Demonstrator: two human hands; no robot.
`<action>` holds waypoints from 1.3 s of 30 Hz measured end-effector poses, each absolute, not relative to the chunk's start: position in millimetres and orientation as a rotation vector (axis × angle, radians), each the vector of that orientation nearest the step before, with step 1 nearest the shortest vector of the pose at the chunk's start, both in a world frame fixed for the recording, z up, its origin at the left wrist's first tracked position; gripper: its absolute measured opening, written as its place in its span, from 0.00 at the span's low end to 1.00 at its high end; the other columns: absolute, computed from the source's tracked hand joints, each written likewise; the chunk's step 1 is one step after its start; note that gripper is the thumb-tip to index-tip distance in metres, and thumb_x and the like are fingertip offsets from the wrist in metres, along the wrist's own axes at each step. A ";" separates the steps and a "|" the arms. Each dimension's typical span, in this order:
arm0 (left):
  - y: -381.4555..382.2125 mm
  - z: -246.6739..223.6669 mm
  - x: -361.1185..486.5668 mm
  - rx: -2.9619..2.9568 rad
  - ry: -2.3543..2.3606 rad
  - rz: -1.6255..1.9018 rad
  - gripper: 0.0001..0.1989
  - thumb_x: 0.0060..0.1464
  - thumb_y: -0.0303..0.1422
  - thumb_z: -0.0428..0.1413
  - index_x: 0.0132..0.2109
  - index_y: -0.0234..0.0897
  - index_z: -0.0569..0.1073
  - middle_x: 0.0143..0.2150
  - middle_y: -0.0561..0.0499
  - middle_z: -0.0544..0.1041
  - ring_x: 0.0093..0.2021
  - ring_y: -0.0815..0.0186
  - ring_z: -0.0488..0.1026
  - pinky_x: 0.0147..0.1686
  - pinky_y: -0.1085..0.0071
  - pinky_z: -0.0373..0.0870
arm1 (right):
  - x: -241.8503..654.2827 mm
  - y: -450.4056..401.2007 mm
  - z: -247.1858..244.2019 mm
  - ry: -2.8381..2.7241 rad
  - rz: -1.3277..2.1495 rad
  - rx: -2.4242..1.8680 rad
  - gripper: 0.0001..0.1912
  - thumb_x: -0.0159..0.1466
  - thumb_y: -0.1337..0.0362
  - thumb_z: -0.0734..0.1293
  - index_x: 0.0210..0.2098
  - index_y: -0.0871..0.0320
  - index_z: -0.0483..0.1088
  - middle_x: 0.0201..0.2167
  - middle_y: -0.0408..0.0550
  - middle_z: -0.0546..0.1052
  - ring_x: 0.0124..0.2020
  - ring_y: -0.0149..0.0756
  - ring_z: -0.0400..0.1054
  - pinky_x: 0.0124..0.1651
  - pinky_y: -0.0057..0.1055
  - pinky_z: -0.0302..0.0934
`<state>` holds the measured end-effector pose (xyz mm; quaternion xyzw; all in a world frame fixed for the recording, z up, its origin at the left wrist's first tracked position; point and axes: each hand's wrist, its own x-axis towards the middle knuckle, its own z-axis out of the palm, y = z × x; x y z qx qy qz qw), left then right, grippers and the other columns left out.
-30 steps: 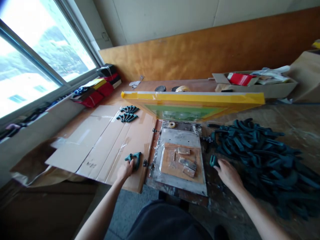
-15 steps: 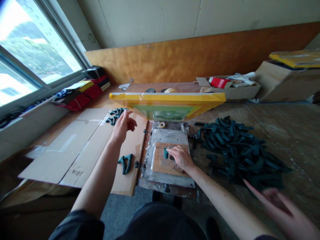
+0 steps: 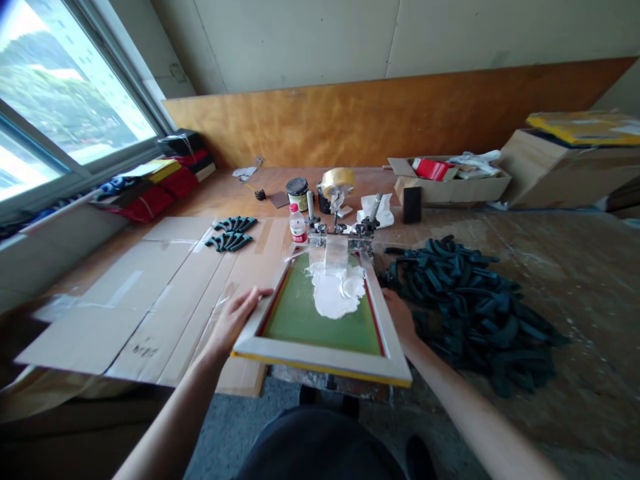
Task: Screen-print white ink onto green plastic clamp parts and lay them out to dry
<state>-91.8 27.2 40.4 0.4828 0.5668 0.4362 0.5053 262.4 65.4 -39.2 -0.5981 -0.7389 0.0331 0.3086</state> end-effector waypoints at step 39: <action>18.3 -5.4 -94.6 1.037 1.354 0.866 0.38 0.50 0.51 0.56 0.63 0.38 0.61 0.25 0.55 0.74 0.21 0.70 0.66 0.20 0.77 0.59 | 206.7 139.5 48.2 -2.348 0.071 -1.443 0.30 0.61 0.56 0.68 0.62 0.50 0.60 0.40 0.48 0.74 0.41 0.41 0.68 0.42 0.34 0.63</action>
